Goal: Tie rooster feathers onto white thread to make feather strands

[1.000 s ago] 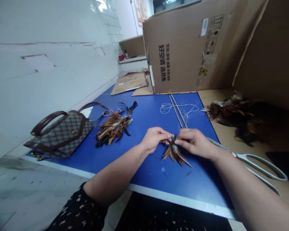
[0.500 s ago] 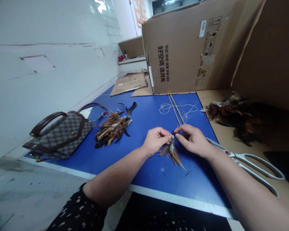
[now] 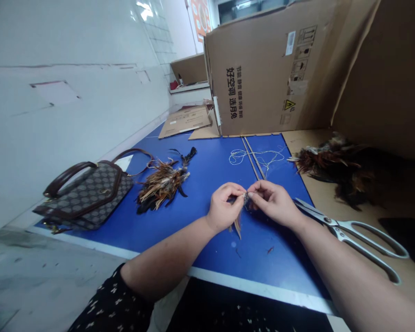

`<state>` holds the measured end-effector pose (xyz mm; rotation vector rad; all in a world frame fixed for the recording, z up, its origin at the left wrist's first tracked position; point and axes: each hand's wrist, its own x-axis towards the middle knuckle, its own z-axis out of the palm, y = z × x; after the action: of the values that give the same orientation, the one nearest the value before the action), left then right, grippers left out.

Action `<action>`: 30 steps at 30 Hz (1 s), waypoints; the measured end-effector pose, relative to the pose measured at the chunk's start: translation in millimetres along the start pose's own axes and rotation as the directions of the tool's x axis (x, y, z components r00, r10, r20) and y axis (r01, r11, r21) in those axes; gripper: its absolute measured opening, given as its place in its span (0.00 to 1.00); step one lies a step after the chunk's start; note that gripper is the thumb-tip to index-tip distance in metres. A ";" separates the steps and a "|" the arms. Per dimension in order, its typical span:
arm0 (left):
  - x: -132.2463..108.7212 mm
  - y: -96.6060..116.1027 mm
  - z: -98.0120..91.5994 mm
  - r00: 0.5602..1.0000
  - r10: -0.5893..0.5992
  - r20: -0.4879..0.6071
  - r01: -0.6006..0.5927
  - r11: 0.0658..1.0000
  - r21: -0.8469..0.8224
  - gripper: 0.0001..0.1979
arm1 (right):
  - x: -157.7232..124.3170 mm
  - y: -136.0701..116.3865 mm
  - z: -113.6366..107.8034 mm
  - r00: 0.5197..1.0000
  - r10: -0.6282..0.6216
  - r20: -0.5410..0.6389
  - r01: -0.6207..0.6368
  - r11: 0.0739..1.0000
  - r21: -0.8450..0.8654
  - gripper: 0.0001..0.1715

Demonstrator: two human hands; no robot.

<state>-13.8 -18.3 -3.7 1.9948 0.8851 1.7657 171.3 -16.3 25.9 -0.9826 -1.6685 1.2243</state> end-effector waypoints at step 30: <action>5.3 1.4 -5.2 0.981 0.167 0.100 -0.172 0.984 0.040 0.03 | -1.4 -5.3 -10.9 0.988 -0.047 0.149 0.058 0.996 -0.068 0.18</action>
<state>-18.3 -16.8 2.2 2.2254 0.7542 1.7338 181.3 -15.3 32.9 -0.9039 -1.8537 1.2344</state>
